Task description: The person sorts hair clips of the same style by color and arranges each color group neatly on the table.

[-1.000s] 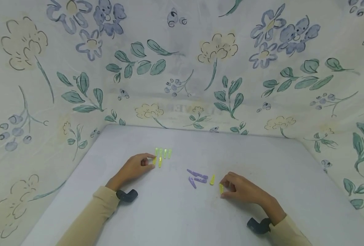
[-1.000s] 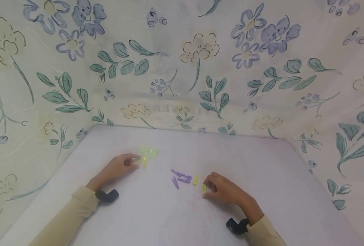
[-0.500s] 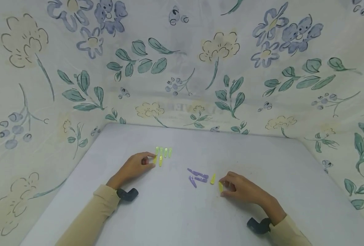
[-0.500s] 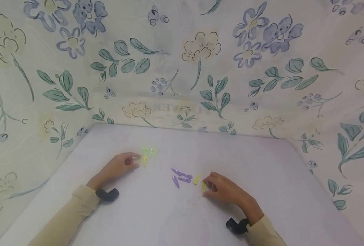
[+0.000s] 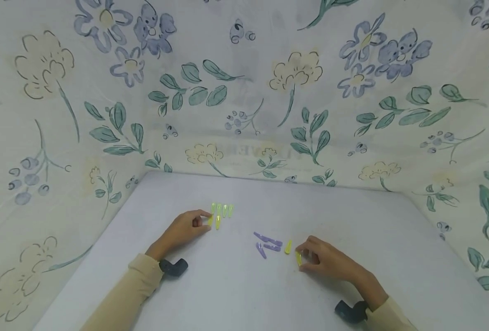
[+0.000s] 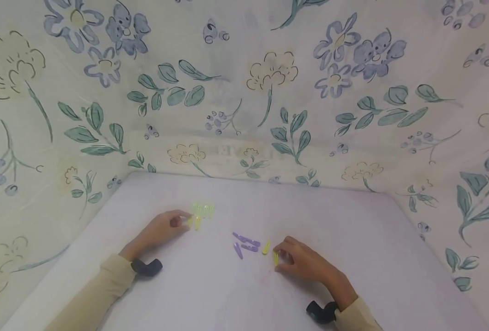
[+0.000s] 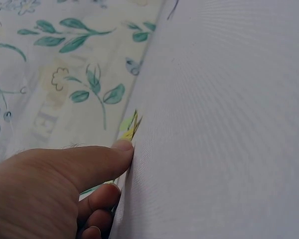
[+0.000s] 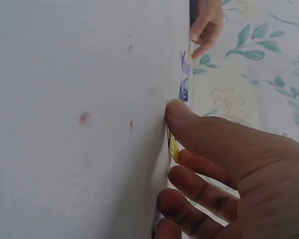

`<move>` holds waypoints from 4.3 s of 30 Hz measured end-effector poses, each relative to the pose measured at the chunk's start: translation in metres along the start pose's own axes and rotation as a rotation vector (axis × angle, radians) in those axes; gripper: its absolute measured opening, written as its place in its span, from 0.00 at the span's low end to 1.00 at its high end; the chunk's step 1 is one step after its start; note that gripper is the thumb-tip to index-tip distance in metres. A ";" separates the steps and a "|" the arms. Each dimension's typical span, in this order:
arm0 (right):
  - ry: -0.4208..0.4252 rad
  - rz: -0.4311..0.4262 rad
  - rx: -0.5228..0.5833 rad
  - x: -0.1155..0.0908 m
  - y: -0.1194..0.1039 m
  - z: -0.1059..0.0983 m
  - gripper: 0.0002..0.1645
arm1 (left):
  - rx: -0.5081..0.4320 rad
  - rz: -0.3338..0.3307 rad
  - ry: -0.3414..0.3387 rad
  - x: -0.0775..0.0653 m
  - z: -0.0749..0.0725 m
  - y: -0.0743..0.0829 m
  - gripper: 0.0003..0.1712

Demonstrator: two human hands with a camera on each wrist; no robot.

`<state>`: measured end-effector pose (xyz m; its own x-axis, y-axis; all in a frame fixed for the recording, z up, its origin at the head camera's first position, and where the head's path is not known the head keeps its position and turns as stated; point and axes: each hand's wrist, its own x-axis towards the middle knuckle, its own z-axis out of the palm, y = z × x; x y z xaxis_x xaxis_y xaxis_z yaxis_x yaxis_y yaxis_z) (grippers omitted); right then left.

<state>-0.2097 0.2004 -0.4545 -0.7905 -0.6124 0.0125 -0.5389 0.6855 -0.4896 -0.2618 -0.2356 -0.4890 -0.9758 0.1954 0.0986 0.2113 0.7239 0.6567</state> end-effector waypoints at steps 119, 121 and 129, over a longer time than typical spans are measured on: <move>-0.049 0.075 -0.011 0.201 -0.098 0.060 0.29 | 0.038 -0.011 0.000 0.003 0.001 -0.002 0.22; -0.047 0.072 -0.013 0.201 -0.098 0.060 0.29 | 0.044 -0.005 0.006 0.003 0.001 -0.003 0.22; -0.050 0.058 -0.011 0.200 -0.097 0.061 0.28 | 0.081 0.018 0.018 0.001 0.001 -0.004 0.22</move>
<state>-0.2976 -0.0130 -0.4574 -0.8052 -0.5900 -0.0597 -0.4958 0.7249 -0.4782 -0.2634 -0.2375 -0.4923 -0.9726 0.1972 0.1233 0.2316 0.7720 0.5919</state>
